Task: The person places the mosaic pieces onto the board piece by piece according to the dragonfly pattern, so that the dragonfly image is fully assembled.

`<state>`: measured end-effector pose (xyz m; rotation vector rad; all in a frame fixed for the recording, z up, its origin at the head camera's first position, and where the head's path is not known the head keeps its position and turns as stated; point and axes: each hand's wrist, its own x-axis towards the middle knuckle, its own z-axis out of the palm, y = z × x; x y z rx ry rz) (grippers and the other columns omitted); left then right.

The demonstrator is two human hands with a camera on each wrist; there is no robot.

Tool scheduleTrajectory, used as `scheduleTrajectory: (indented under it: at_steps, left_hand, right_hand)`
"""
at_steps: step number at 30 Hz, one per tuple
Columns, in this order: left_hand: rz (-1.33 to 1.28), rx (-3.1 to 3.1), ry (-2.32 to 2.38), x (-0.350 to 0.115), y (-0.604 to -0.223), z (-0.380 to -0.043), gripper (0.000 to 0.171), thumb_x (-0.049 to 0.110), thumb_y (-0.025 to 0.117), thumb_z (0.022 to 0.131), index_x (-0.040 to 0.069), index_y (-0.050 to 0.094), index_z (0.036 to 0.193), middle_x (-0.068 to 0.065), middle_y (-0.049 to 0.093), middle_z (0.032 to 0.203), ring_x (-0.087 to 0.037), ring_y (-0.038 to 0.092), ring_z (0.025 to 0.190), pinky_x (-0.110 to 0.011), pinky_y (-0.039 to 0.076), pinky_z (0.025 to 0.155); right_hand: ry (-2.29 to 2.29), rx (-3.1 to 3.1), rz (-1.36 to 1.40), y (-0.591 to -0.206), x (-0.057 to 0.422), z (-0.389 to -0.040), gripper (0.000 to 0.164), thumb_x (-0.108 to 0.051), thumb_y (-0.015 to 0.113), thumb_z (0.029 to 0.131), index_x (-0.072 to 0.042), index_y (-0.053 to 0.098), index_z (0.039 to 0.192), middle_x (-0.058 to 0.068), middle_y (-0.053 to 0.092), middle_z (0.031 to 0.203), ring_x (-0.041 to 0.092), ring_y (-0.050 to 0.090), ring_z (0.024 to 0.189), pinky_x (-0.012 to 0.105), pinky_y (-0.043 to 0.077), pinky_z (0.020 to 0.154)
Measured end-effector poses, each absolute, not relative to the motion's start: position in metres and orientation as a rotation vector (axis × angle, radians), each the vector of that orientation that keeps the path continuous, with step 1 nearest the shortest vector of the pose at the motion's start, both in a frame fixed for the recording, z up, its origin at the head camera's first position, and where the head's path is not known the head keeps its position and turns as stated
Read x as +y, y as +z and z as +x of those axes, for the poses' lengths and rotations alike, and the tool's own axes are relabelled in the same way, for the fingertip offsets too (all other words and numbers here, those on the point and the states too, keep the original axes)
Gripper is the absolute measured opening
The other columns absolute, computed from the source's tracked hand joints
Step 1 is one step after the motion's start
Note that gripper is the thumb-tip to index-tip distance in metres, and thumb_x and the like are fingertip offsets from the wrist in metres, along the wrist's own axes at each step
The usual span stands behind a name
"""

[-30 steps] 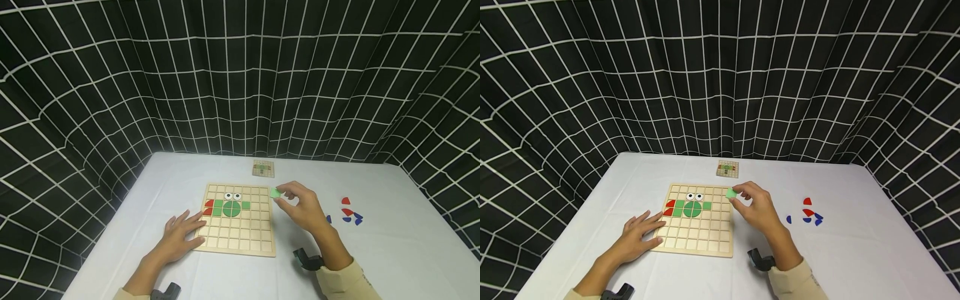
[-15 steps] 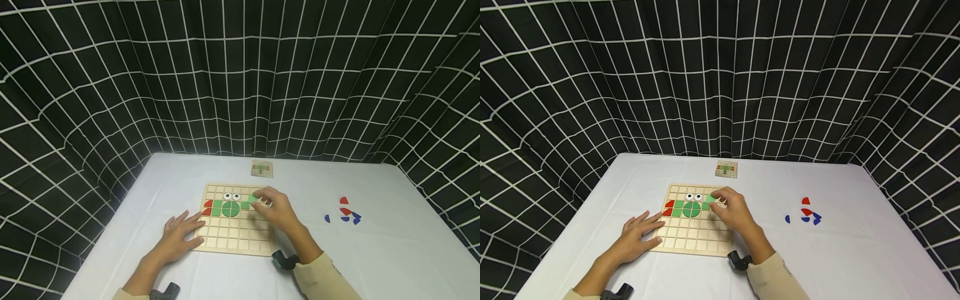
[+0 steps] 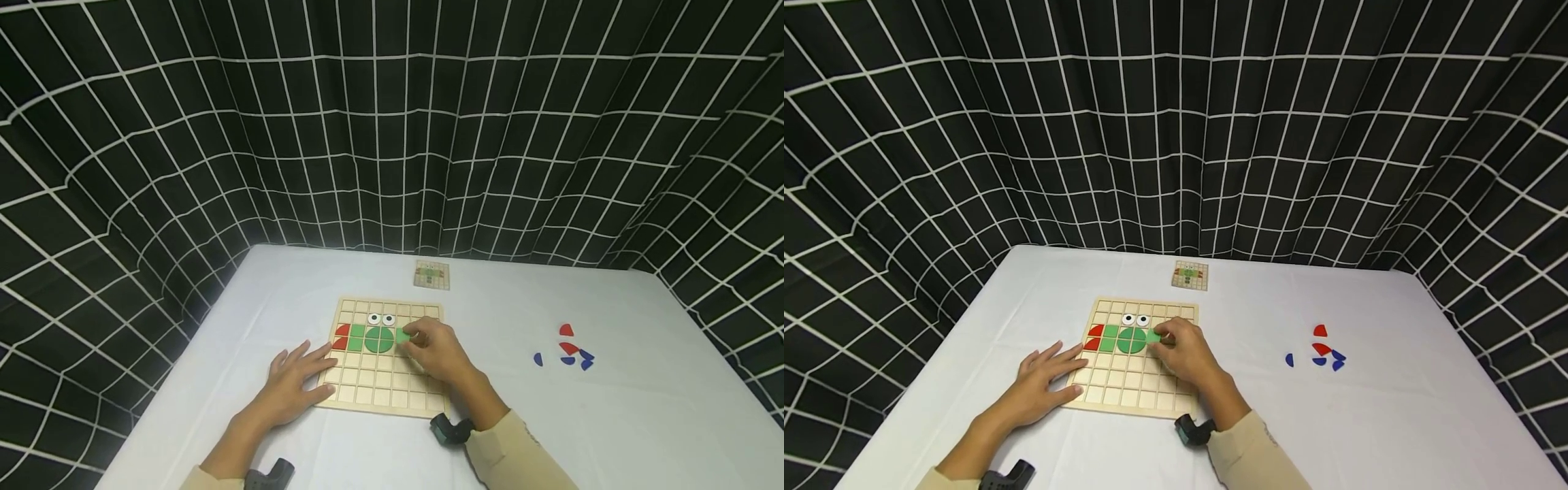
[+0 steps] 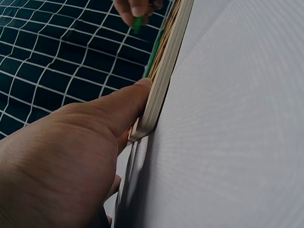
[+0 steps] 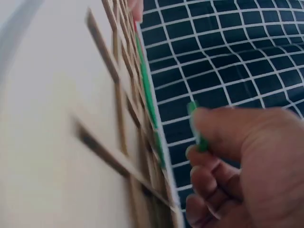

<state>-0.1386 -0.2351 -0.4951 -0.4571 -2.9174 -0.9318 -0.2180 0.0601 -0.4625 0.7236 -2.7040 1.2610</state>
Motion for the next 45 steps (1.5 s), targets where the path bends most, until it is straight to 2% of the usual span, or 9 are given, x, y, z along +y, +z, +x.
scheduleTrajectory:
  at_steps: [5, 15, 31, 40, 45]
  left_hand:
    - [-0.464, -2.916, -0.93, -0.235, -0.493, -0.14, 0.05, 0.042, 0.073, 0.084, 0.021, 0.064, 0.128, 0.004, 0.041, 0.149, -0.034, 0.02, 0.142, -0.06, -0.001, 0.109]
    - [-0.458, -2.901, -0.93, -0.235, -0.49, -0.139, 0.05, 0.04, 0.074, 0.083, 0.019, 0.064, 0.127, 0.003, 0.042, 0.148, -0.035, 0.022, 0.141, -0.061, -0.001, 0.109]
    - [-0.466, -2.898, -0.918, -0.238, -0.492, -0.14, 0.051, 0.044, 0.072, 0.084, 0.02, 0.064, 0.128, 0.002, 0.042, 0.148, -0.035, 0.021, 0.141, -0.061, -0.001, 0.109]
    - [-0.456, -2.915, -0.945, -0.236, -0.496, -0.139, 0.052, 0.047, 0.07, 0.084, 0.021, 0.063, 0.128, 0.004, 0.041, 0.148, -0.034, 0.02, 0.142, -0.06, -0.003, 0.109]
    - [-0.457, -2.914, -0.95, -0.236, -0.496, -0.138, 0.052, 0.047, 0.07, 0.084, 0.021, 0.063, 0.129, 0.003, 0.041, 0.149, -0.034, 0.019, 0.142, -0.06, -0.003, 0.109]
  right_hand:
    - [1.074, -2.841, 0.719, -0.469, 0.058, -0.219, 0.024, -0.018, 0.075, 0.084, -0.009, 0.07, 0.106, -0.005, 0.064, 0.098, 0.011, 0.057, 0.09, 0.031, 0.051, 0.081]
    - [1.029, -2.842, 0.767, -0.469, 0.057, -0.217, 0.023, -0.016, 0.075, 0.084, -0.011, 0.07, 0.106, -0.007, 0.057, 0.095, 0.009, 0.054, 0.086, 0.028, 0.051, 0.08]
    - [1.054, -2.796, 0.798, -0.471, 0.056, -0.218, 0.022, -0.015, 0.074, 0.085, -0.011, 0.07, 0.107, -0.006, 0.058, 0.095, 0.009, 0.055, 0.085, 0.027, 0.052, 0.077]
    - [1.235, -2.665, 0.793, -0.451, 0.062, -0.213, 0.022, -0.01, 0.074, 0.085, -0.005, 0.07, 0.106, 0.002, 0.065, 0.1, 0.013, 0.059, 0.086, 0.029, 0.053, 0.071]
    - [1.247, -2.591, 0.777, -0.429, 0.073, -0.21, 0.02, -0.01, 0.076, 0.083, -0.009, 0.071, 0.103, -0.003, 0.066, 0.098, 0.019, 0.058, 0.086, 0.034, 0.05, 0.068]
